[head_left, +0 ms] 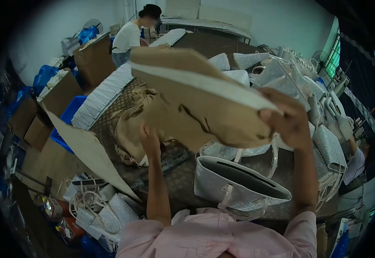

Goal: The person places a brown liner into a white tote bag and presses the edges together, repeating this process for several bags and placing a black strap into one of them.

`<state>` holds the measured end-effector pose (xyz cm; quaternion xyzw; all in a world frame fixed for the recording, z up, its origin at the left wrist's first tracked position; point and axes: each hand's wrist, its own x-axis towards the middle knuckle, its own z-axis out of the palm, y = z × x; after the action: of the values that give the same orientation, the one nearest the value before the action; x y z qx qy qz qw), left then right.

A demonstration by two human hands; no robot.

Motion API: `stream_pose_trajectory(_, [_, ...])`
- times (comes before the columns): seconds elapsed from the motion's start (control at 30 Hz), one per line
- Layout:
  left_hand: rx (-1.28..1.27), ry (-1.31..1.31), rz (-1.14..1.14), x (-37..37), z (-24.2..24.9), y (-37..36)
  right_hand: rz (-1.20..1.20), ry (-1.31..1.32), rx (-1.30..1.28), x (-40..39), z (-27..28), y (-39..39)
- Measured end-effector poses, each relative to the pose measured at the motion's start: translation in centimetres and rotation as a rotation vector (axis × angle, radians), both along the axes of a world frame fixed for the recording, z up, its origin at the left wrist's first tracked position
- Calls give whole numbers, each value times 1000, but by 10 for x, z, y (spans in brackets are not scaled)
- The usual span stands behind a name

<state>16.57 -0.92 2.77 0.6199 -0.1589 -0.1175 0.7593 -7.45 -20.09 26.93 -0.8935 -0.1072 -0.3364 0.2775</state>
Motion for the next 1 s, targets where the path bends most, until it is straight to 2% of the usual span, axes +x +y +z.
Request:
stream_pose_trajectory(0.03, [2,-8,1,-18,4,-5,-22,25,-76,-15,-11,6])
stream_pose_trajectory(0.1, [-880,164,-690,-49,4,-9,-31,44,-145,-36,-34,16])
stream_pose_trajectory(0.13, [-871,160,-674,-67,15,-23,-40,114,-198,-43,-46,19])
stream_pose_trajectory(0.2, [-998,497,-631,-102,32,-52,-26,208,-217,-55,-74,22])
stream_pose_trajectory(0.23, [-980,505,-610,-104,33,-56,-76,232,-287,-58,-89,21])
stream_pose_trajectory(0.3, [-1222,421,-834,-100,38,-67,-124,259,-346,-63,-108,14])
stream_pose_trajectory(0.33, [-1211,434,-823,-99,42,-71,-120,224,-470,-67,-116,9])
stream_pose_trajectory(0.37, [-865,266,-630,-98,47,-73,-118,188,-592,-71,-122,7])
stream_pose_trajectory(0.4, [-510,104,-445,-100,48,-74,-121,201,-569,-76,-125,7])
stream_pose_trajectory(0.43, [-487,116,-456,-102,45,-73,-72,246,-448,-80,-124,7])
stream_pose_trajectory(0.5, [-1055,28,-734,-98,44,-79,-38,274,-323,-86,-114,3])
stream_pose_trajectory(0.57, [-1023,43,-759,-92,42,-82,157,475,163,-93,-103,3])
stream_pose_trajectory(0.6, [-1008,52,-769,-89,41,-84,151,468,179,-90,-107,0])
stream_pose_trajectory(0.67, [-975,81,-785,-82,34,-86,-6,343,687,-78,-118,-9])
stream_pose_trajectory(0.7, [-960,99,-792,-80,29,-87,-66,261,574,-68,-122,-14])
stream_pose_trajectory(0.83, [-941,165,-829,-74,13,-103,-89,75,596,-49,-107,-18])
stream_pose_trajectory(0.9, [-946,202,-847,-78,3,-112,-329,-167,122,-41,-100,-25])
stream_pose_trajectory(0.93, [-837,168,-739,-77,0,-118,-339,-235,19,-42,-90,-22])
stream_pose_trajectory(1.0, [-617,92,-521,-77,-5,-127,-317,-249,-6,-40,-81,-13])
